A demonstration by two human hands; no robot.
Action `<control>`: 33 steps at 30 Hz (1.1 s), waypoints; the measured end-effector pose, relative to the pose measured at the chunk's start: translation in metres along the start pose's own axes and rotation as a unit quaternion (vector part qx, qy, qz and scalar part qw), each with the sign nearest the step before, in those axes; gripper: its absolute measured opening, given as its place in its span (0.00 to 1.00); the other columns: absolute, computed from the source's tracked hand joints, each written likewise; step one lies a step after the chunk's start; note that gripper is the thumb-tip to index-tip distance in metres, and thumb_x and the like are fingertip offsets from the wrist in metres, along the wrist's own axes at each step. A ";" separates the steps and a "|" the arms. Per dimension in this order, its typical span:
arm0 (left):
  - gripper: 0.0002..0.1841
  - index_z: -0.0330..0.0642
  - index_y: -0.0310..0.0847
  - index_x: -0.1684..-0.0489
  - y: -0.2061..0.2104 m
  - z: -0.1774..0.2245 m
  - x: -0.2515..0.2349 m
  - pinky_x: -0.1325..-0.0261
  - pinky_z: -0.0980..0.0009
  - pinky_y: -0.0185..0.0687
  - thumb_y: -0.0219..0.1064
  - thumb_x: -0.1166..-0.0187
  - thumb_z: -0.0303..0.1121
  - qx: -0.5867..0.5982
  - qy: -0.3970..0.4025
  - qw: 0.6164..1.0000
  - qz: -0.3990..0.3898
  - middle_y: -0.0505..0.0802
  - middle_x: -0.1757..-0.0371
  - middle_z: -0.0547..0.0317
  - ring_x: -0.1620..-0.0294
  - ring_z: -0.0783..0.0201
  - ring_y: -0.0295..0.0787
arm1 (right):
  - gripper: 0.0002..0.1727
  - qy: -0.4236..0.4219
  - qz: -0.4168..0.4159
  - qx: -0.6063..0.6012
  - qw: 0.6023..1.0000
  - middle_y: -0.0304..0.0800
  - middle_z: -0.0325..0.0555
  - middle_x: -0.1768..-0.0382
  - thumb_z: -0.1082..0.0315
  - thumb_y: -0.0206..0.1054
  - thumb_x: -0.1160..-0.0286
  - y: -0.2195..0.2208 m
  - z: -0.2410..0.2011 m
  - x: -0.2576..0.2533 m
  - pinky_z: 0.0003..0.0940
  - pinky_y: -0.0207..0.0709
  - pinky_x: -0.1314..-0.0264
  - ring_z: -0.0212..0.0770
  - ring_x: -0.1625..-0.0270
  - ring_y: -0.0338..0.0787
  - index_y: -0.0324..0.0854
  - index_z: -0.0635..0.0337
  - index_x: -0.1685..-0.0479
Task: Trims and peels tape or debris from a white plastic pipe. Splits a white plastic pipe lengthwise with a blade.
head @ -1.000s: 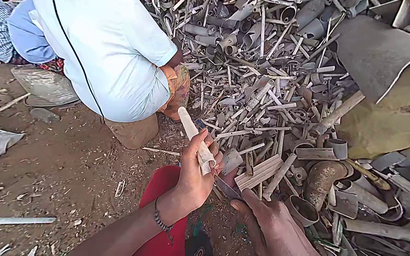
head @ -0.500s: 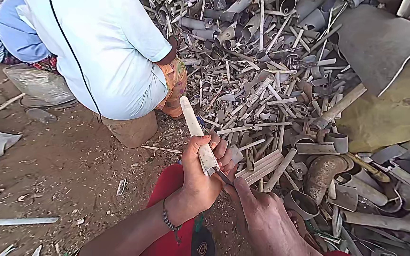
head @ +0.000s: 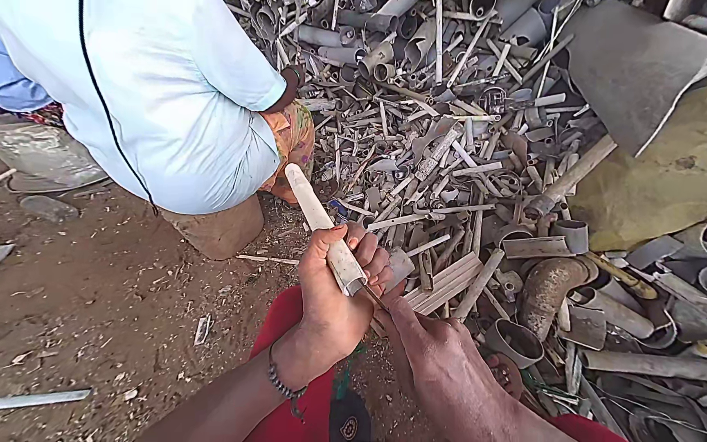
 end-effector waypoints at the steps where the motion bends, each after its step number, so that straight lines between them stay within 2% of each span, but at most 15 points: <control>1: 0.27 0.52 0.70 0.86 -0.001 0.000 -0.001 0.77 0.76 0.71 0.36 0.13 0.47 0.000 0.001 1.000 0.003 0.71 0.87 0.70 0.85 0.72 0.70 | 0.11 0.007 -0.006 -0.004 1.000 0.74 0.35 0.90 0.63 0.58 0.18 0.002 0.000 0.000 0.30 0.70 0.90 0.36 0.91 0.77 0.83 0.58 0.61; 3: 0.27 0.52 0.69 0.86 -0.005 -0.001 -0.002 0.76 0.75 0.71 0.36 0.13 0.47 -0.002 -0.008 1.000 0.011 0.71 0.86 0.70 0.85 0.72 0.70 | 0.13 0.016 -0.022 -0.052 0.998 0.71 0.35 0.91 0.63 0.57 0.17 0.008 0.002 -0.001 0.29 0.71 0.89 0.35 0.91 0.77 0.84 0.60 0.60; 6: 0.22 0.51 0.72 0.85 0.000 -0.006 -0.001 0.74 0.75 0.74 0.45 0.16 0.46 0.016 -0.045 0.999 -0.026 0.73 0.84 0.70 0.83 0.71 0.72 | 0.14 0.012 -0.060 -0.173 0.983 0.70 0.36 0.90 0.62 0.56 0.14 0.012 0.003 -0.002 0.26 0.69 0.86 0.33 0.89 0.75 0.82 0.60 0.62; 8: 0.18 0.48 0.76 0.79 0.008 -0.011 0.001 0.68 0.71 0.81 0.52 0.19 0.45 0.046 -0.085 0.993 -0.073 0.78 0.79 0.66 0.79 0.68 0.78 | 0.14 0.003 -0.091 -0.246 0.965 0.73 0.39 0.88 0.62 0.56 0.14 0.011 0.004 -0.001 0.25 0.70 0.83 0.32 0.87 0.76 0.82 0.61 0.62; 9: 0.17 0.46 0.78 0.74 0.010 -0.013 0.003 0.64 0.68 0.85 0.53 0.19 0.45 0.052 -0.101 0.990 -0.081 0.80 0.77 0.63 0.77 0.66 0.82 | 0.15 -0.004 -0.110 -0.261 0.959 0.73 0.40 0.88 0.61 0.56 0.12 0.010 0.005 0.000 0.25 0.71 0.83 0.33 0.86 0.77 0.82 0.61 0.61; 11: 0.21 0.44 0.81 0.68 0.009 -0.014 0.007 0.61 0.65 0.90 0.45 0.15 0.45 0.031 -0.109 0.992 -0.054 0.86 0.74 0.60 0.74 0.63 0.88 | 0.16 -0.011 -0.105 -0.215 0.971 0.73 0.39 0.88 0.59 0.55 0.11 0.006 0.007 0.002 0.28 0.71 0.84 0.34 0.87 0.77 0.82 0.61 0.60; 14: 0.24 0.46 0.79 0.71 0.000 -0.009 0.009 0.71 0.69 0.91 0.38 0.11 0.42 0.014 -0.085 0.994 0.062 0.87 0.81 0.60 0.81 0.65 0.89 | 0.15 -0.009 -0.046 -0.105 0.993 0.73 0.36 0.90 0.60 0.55 0.14 0.002 0.004 0.006 0.30 0.73 0.87 0.36 0.89 0.78 0.84 0.60 0.55; 18: 0.20 0.47 0.72 0.74 -0.012 0.001 0.011 0.78 0.76 0.86 0.40 0.09 0.39 -0.017 -0.038 0.986 0.160 0.82 0.86 0.64 0.87 0.70 0.84 | 0.11 -0.015 -0.024 -0.030 0.999 0.75 0.35 0.90 0.62 0.58 0.18 0.002 -0.001 0.012 0.31 0.71 0.90 0.37 0.90 0.79 0.82 0.58 0.59; 22: 0.19 0.48 0.70 0.75 -0.019 0.009 0.007 0.82 0.79 0.82 0.42 0.10 0.36 -0.023 -0.028 0.985 0.169 0.76 0.90 0.68 0.90 0.73 0.79 | 0.12 -0.011 -0.011 -0.028 0.999 0.71 0.34 0.91 0.62 0.56 0.16 -0.005 0.004 0.011 0.29 0.68 0.91 0.35 0.91 0.75 0.81 0.58 0.62; 24: 0.19 0.48 0.71 0.75 -0.019 0.009 0.007 0.76 0.75 0.87 0.42 0.10 0.36 -0.036 -0.030 0.988 0.150 0.77 0.91 0.66 0.88 0.70 0.83 | 0.12 -0.017 -0.020 -0.034 0.999 0.69 0.34 0.92 0.62 0.55 0.14 -0.006 0.007 0.011 0.28 0.66 0.91 0.34 0.92 0.74 0.80 0.57 0.62; 26: 0.20 0.49 0.73 0.77 -0.018 0.008 0.008 0.59 0.64 0.94 0.41 0.11 0.35 -0.045 -0.031 0.989 0.137 0.79 0.90 0.65 0.82 0.65 0.88 | 0.12 -0.027 -0.033 -0.040 0.998 0.69 0.33 0.92 0.61 0.55 0.15 -0.005 0.008 0.012 0.28 0.67 0.91 0.35 0.92 0.74 0.79 0.56 0.63; 27: 0.21 0.49 0.73 0.77 -0.018 0.008 0.008 0.53 0.60 0.94 0.42 0.10 0.37 -0.045 -0.027 0.989 0.140 0.79 0.90 0.65 0.79 0.64 0.89 | 0.13 -0.031 -0.035 -0.039 0.998 0.69 0.33 0.92 0.61 0.55 0.15 -0.004 0.007 0.012 0.28 0.67 0.91 0.35 0.92 0.74 0.80 0.56 0.63; 30: 0.25 0.49 0.73 0.77 -0.019 0.006 0.007 0.50 0.59 0.94 0.41 0.05 0.46 -0.038 -0.023 0.987 0.153 0.80 0.88 0.66 0.77 0.64 0.90 | 0.12 -0.033 -0.040 -0.030 0.998 0.69 0.33 0.92 0.61 0.55 0.15 -0.002 0.007 0.010 0.29 0.66 0.91 0.35 0.91 0.74 0.80 0.56 0.63; 33: 0.25 0.48 0.75 0.73 -0.018 0.003 0.008 0.52 0.60 0.95 0.42 0.05 0.49 -0.030 -0.031 0.988 0.150 0.82 0.87 0.65 0.79 0.65 0.90 | 0.12 -0.020 -0.051 -0.027 0.998 0.69 0.34 0.92 0.61 0.55 0.16 0.003 0.011 0.007 0.30 0.68 0.90 0.36 0.91 0.76 0.81 0.56 0.62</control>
Point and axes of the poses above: each hand's wrist, its own x-axis away from the middle knuckle, its own y-axis out of the palm, z = x × y, the point moved 10 cm from there along -x, towards the middle knuckle
